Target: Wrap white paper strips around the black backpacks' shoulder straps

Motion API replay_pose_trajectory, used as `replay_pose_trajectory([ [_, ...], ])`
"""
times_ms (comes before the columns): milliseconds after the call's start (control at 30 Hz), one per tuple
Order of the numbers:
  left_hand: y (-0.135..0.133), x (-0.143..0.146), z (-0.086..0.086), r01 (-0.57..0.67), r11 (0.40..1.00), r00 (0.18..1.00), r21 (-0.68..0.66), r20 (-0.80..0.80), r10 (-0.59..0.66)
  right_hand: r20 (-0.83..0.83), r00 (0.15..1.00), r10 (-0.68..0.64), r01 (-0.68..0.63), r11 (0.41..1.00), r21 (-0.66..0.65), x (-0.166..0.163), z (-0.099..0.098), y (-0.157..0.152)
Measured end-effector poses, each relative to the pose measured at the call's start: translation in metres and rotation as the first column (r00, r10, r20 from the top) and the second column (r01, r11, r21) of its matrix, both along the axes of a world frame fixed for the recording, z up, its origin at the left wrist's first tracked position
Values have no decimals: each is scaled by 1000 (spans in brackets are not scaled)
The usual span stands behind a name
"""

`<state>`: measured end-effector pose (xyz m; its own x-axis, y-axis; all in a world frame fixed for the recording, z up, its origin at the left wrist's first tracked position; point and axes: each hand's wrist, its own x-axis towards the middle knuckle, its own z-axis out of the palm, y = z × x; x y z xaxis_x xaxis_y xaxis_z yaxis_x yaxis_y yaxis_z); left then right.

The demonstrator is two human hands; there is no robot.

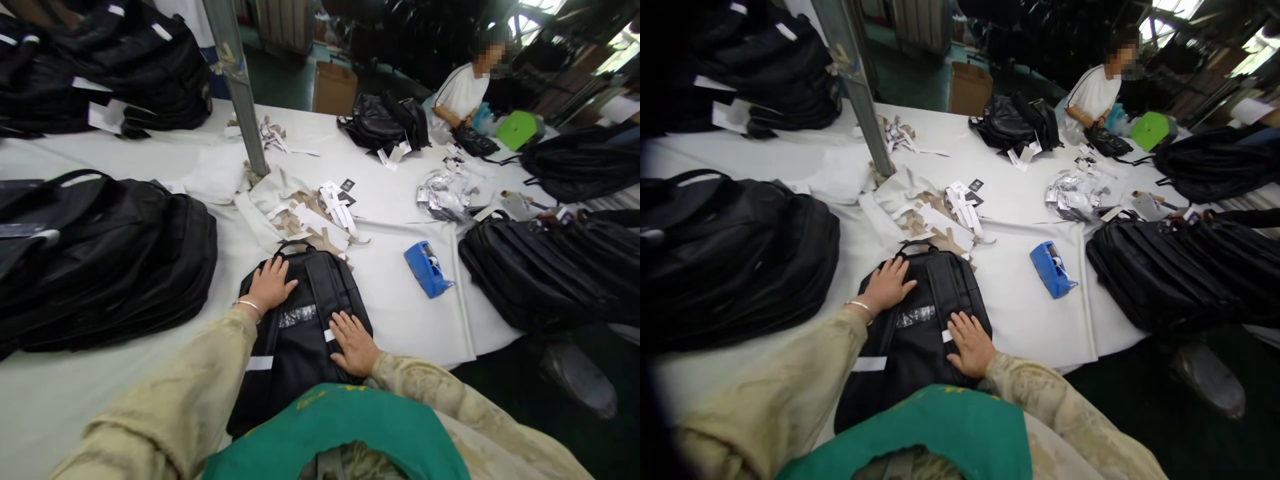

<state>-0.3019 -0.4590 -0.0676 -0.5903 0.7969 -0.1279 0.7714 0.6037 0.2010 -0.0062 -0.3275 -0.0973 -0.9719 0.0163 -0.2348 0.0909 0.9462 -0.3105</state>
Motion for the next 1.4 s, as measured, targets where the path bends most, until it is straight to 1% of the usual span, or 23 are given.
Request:
replay_pose_trajectory([
  [67, -24, 14, 19, -3, 998, 999, 68, -35, 5, -19, 1000, 2, -2, 1000, 1, -1, 2, 0],
  [133, -65, 37, 28, -20, 990, 998, 138, -64, 29, -35, 999, -2, 2, 1000, 4, 0, 3, 1],
  [200, -113, 69, 25, -113, 974, 992, 194, -32, 121, -47, 999, -3, 4, 1000, 9, 1, 3, 1],
  [267, -155, 107, 13, -334, 922, 943, 198, 71, 326, -60, 998, -6, 7, 1000, 16, 2, 2, 2],
  [300, -171, 126, 7, -446, 885, 891, 135, 163, 424, -66, 998, -6, 7, 1000, 19, 2, 1, 3],
  [367, -187, 161, -1, -563, 827, 793, 13, 292, 535, -76, 997, -5, 7, 1000, 21, 2, -1, 3],
  [433, -186, 186, 2, -593, 804, 759, -46, 303, 577, -87, 996, -6, 8, 1000, 20, 2, -3, 4],
  [500, -174, 200, 11, -606, 792, 747, -70, 290, 598, -99, 995, -7, 9, 1000, 18, 1, -3, 4],
  [600, -149, 213, 23, -650, 748, 652, -137, 405, 641, -113, 994, -11, 13, 1000, 14, 1, -2, 3],
  [667, -134, 223, 21, -683, 718, 568, -138, 517, 640, -130, 991, -18, 19, 1000, 10, 1, -2, 2],
  [733, -123, 236, 14, -698, 706, 532, -116, 576, 620, -146, 989, -23, 24, 1000, 5, 1, -4, 2],
  [800, -115, 248, 7, -687, 719, 568, -104, 541, 621, -160, 987, -28, 28, 1000, 0, 1, -6, 1],
  [867, -111, 257, 5, -686, 724, 651, -75, 380, 657, -177, 984, -30, 30, 1000, -6, 1, -9, 2],
  [900, -110, 260, 6, -677, 735, 704, -24, 271, 657, -188, 982, -30, 29, 1000, -10, 2, -11, 2],
  [967, -106, 263, 5, -587, 802, 809, 113, 52, 585, -208, 978, -30, 26, 999, -19, 2, -13, 2],
  [1033, -98, 266, -2, -385, 904, 908, 183, -97, 407, -226, 973, -36, 30, 999, -30, 1, -15, 2],
  [1100, -90, 267, -16, -230, 964, 961, 137, -125, 247, -243, 969, -46, 37, 998, -41, 1, -16, 1],
  [1133, -86, 268, -23, -198, 975, 971, 101, -115, 209, -251, 967, -51, 41, 998, -47, 1, -17, 1],
  [1233, -85, 267, -36, -189, 979, 981, 81, -37, 192, -268, 962, -49, 28, 996, -82, 3, -17, 1],
  [1300, -95, 266, -34, -214, 957, 977, 193, 39, 211, -288, 957, -48, 11, 992, -129, 6, -15, 6],
  [1333, -103, 266, -31, -272, 919, 962, 284, 76, 261, -306, 950, -62, 13, 987, -161, 7, -15, 10],
  [1367, -112, 267, -29, -379, 845, 925, 376, 118, 362, -327, 940, -99, 34, 980, -198, 8, -14, 16],
  [1400, -121, 269, -27, -530, 723, 843, 443, 185, 504, -344, 924, -168, 84, 965, -247, 7, -13, 23],
])
